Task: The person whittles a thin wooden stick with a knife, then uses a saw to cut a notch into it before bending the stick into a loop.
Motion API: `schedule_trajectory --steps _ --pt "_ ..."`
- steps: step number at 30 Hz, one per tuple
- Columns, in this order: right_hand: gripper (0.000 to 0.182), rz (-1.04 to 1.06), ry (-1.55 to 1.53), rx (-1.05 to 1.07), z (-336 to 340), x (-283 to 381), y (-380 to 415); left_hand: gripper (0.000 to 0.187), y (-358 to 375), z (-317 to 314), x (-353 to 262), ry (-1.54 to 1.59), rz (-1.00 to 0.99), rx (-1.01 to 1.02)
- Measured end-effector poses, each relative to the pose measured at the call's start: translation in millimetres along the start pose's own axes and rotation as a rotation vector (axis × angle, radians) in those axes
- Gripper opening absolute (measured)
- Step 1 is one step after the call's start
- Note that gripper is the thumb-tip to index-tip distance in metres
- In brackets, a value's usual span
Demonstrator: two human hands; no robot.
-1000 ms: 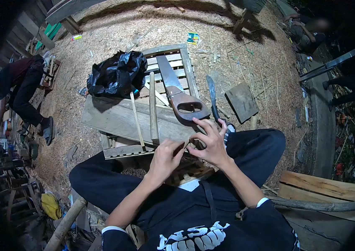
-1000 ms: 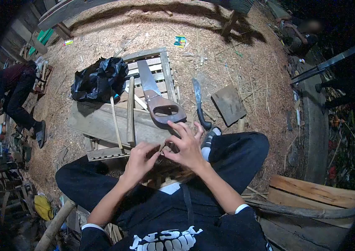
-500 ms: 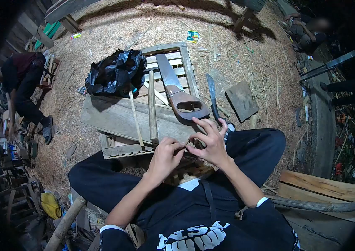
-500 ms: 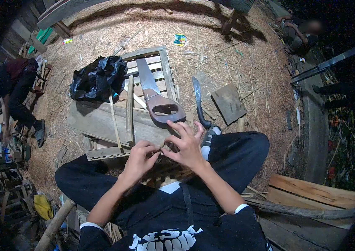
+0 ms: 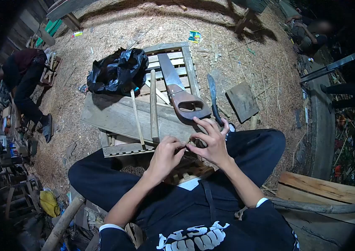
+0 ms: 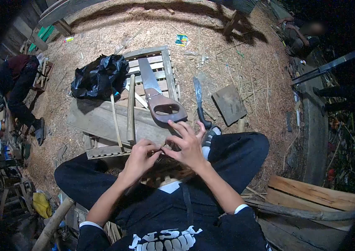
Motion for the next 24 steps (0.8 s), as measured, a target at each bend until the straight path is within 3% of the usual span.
schedule_trajectory --steps 24 --pt "0.025 -0.018 -0.017 0.060 -1.7 1.0 -2.3 0.019 -1.0 1.7 -2.8 -0.014 -0.022 0.013"
Point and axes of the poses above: each hand's wrist, its own y-axis away from the middle knuckle, its own z-axis out of the back of the hand, x = y × z, the point moved 7 cm from there along -y, towards the middle knuckle, and after that the axes turned 7 degrees about x, right-handed, at the moved point
